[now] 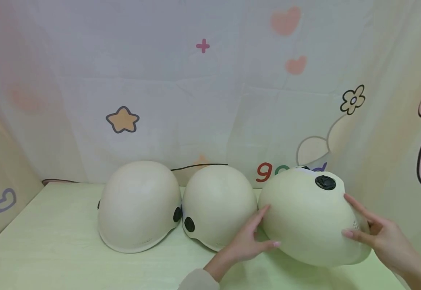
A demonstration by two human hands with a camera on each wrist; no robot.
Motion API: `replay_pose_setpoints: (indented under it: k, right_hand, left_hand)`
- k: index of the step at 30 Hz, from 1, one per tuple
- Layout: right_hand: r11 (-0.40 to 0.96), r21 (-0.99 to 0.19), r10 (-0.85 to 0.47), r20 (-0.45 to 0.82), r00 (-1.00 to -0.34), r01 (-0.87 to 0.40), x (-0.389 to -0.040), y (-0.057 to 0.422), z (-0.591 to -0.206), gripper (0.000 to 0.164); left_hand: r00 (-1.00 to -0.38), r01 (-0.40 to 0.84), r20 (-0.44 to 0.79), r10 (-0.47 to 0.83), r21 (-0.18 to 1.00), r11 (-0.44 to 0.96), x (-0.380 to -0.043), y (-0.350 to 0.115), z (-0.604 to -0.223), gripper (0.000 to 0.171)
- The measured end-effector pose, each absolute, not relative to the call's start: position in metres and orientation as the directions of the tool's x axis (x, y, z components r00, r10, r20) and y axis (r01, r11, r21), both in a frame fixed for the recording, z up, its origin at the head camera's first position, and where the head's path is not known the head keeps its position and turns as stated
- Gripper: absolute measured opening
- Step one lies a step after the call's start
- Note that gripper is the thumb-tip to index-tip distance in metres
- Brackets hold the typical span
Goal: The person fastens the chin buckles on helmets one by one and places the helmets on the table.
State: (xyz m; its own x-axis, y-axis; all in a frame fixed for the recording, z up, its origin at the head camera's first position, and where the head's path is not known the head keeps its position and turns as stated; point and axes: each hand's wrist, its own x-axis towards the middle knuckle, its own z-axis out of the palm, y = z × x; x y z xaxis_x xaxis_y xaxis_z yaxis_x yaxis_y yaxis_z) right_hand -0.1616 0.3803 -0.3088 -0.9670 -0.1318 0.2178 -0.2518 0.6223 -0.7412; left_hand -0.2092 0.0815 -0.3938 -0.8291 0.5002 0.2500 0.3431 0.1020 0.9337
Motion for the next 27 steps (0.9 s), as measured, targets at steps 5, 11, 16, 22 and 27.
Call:
replay_pose_setpoints:
  k: [5,11,16,22,27]
  right_hand:
    - [0.344,-0.903,-0.164,0.212,-0.963,-0.257,-0.165,0.391,-0.315,0.075]
    - [0.168,-0.963,-0.193,0.179,-0.965,-0.212,-0.168,0.402,-0.321,0.074]
    - [0.105,-0.975,-0.205,0.172,-0.963,-0.196,-0.165,0.404,-0.322,0.074]
    - [-0.009,-0.981,-0.267,0.191,-0.945,-0.196,-0.158,0.405,-0.321,0.073]
    - [-0.045,-0.984,-0.288,0.181,-0.940,-0.175,-0.157,0.411,-0.324,0.073]
  left_hand:
    - [-0.823,0.393,0.279,0.495,0.909,0.142,-0.207,0.081,-0.384,0.083]
    - [-0.831,0.393,0.271,0.485,0.904,0.168,-0.209,0.084,-0.382,0.083]
    - [-0.843,0.367,0.258,0.472,0.917,0.153,-0.211,0.087,-0.388,0.086]
    - [-0.858,0.281,0.213,0.467,0.956,0.079,-0.211,0.087,-0.393,0.090]
    - [-0.851,0.298,0.223,0.476,0.950,0.088,-0.212,0.087,-0.392,0.090]
